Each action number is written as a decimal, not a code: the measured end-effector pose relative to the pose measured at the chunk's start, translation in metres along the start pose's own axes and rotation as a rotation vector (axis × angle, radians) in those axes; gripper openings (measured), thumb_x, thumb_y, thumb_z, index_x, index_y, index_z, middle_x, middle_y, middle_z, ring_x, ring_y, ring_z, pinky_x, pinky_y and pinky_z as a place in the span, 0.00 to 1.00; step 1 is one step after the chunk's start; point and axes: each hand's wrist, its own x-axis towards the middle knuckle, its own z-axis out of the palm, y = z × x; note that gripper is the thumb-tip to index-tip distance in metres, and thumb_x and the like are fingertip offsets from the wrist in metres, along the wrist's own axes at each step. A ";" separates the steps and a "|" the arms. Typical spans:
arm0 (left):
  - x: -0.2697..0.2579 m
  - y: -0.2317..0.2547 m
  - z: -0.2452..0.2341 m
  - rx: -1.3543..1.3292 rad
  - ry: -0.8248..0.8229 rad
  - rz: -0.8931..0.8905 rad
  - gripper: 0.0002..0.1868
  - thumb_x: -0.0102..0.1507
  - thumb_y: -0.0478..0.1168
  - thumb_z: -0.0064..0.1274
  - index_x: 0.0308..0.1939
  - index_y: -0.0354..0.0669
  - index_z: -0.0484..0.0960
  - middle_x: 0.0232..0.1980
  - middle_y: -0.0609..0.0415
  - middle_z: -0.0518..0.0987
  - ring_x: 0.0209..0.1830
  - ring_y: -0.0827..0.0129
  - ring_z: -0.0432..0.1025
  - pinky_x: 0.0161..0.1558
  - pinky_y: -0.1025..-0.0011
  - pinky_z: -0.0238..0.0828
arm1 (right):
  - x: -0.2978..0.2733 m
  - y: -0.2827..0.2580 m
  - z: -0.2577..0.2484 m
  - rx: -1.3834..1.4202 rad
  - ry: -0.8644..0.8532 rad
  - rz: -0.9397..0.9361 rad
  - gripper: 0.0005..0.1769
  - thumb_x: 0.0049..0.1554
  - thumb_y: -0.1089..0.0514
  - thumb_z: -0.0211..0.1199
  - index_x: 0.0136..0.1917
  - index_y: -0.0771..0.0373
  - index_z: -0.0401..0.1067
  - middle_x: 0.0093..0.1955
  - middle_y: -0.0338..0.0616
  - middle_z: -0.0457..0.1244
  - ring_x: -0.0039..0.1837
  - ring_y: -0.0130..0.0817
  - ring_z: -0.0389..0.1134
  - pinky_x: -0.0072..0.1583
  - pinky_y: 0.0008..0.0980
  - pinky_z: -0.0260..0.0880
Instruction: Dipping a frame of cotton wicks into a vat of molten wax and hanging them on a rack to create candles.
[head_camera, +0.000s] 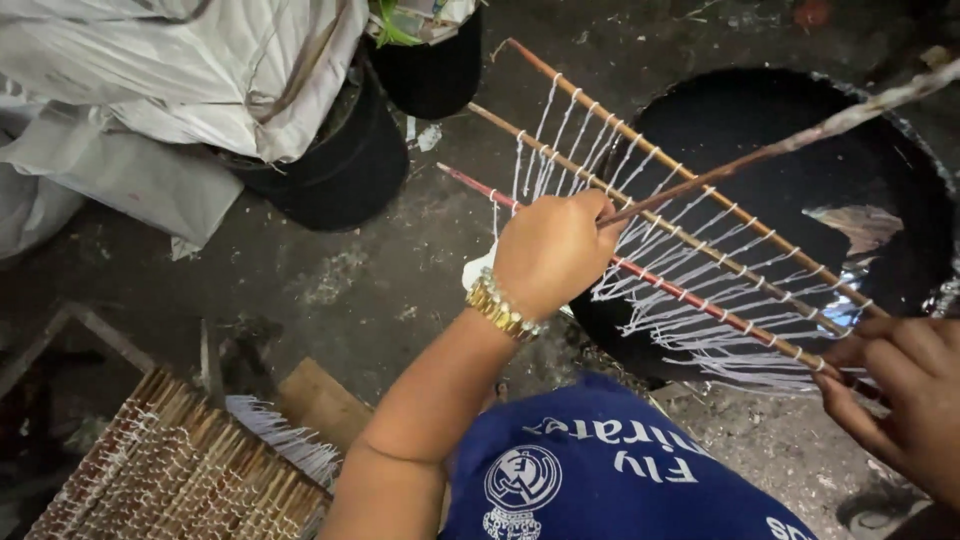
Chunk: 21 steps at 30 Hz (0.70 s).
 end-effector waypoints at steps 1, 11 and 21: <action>0.002 0.000 0.005 0.002 -0.001 0.004 0.10 0.66 0.44 0.52 0.36 0.45 0.84 0.21 0.52 0.80 0.17 0.56 0.72 0.15 0.57 0.64 | -0.002 0.003 0.000 -0.001 0.003 0.004 0.08 0.54 0.49 0.66 0.46 0.53 0.75 0.48 0.36 0.68 0.60 0.37 0.70 0.64 0.43 0.67; 0.000 0.009 -0.003 -0.399 -0.139 -0.090 0.17 0.66 0.54 0.41 0.36 0.49 0.80 0.23 0.63 0.73 0.23 0.71 0.68 0.29 0.68 0.61 | -0.026 0.010 0.004 -0.036 -0.004 0.021 0.08 0.53 0.47 0.66 0.42 0.50 0.75 0.48 0.36 0.68 0.50 0.43 0.70 0.57 0.45 0.68; -0.001 0.017 0.019 -0.154 -0.184 0.060 0.21 0.68 0.41 0.41 0.63 0.50 0.79 0.20 0.58 0.80 0.14 0.67 0.69 0.13 0.67 0.60 | -0.043 0.012 0.006 -0.034 -0.009 0.043 0.09 0.53 0.46 0.65 0.42 0.50 0.75 0.46 0.37 0.67 0.51 0.40 0.70 0.57 0.44 0.67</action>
